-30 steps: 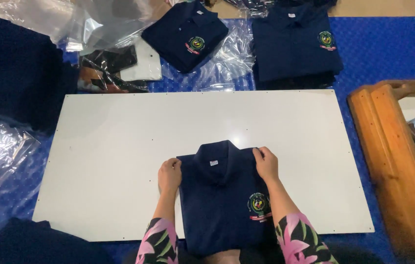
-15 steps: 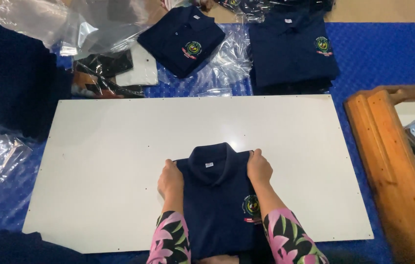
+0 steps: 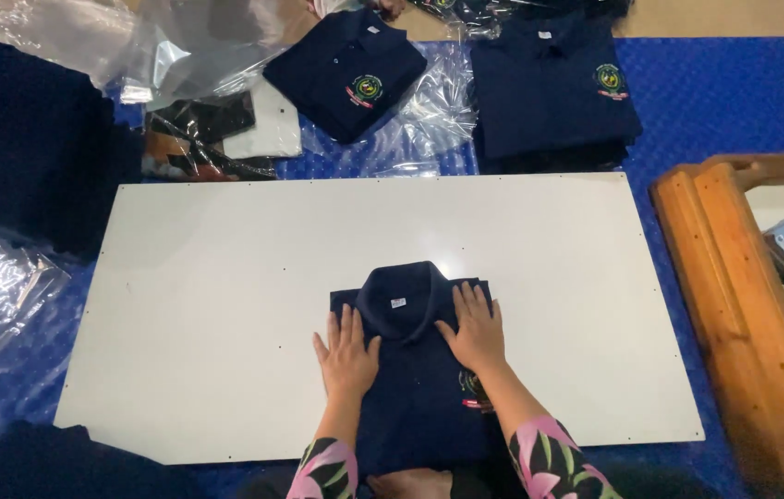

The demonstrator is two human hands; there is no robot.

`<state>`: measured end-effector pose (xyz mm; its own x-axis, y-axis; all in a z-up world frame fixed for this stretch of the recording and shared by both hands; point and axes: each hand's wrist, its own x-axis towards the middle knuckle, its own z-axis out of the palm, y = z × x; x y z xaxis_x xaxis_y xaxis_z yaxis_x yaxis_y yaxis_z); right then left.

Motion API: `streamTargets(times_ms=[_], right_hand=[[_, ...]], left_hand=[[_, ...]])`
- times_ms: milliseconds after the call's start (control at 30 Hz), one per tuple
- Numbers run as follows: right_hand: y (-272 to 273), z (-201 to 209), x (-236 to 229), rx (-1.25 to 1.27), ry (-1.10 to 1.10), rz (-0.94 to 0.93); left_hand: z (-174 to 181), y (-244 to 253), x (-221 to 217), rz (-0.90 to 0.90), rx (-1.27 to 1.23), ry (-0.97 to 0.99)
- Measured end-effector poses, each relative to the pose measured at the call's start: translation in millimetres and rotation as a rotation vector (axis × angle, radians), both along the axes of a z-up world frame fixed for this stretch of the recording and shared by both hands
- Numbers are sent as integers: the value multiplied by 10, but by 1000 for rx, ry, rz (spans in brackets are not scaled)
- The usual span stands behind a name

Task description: A person is folding a navy blue polo shirt on a white board in a factory setting.

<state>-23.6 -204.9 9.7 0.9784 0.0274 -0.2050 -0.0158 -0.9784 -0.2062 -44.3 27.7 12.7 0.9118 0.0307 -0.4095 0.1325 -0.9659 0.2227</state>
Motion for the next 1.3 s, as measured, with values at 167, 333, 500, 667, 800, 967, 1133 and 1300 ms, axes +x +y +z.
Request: streamTargets(times_ms=[167, 333, 500, 667, 800, 967, 1133, 1300], right_hand=[[-234, -275, 213, 266, 125, -88], [-737, -424, 7, 719, 10, -302], [-626, -452, -951, 364, -314, -8], [-239, -419, -1499, 122, -286, 162], [-172, -423, -1603, 25, -197, 160], [-169, -557, -1695, 12, -251, 133], [-191, -558, -1726, -32, -82, 68], [-421, -811, -1661, 192, -103, -95]], left_hand=[[-222, 247, 120, 145, 14, 37], [-606, 634, -229, 364, -354, -401], [-345, 716, -1006, 560, -452, 111], [-529, 586, -1235, 503, -473, 190], [-641, 573, -1317, 548, -655, -97], [-619, 580, -1364, 591, -613, -121], [-664, 514, -1353, 605, -413, -54], [-606, 558, -1393, 703, -377, -72]])
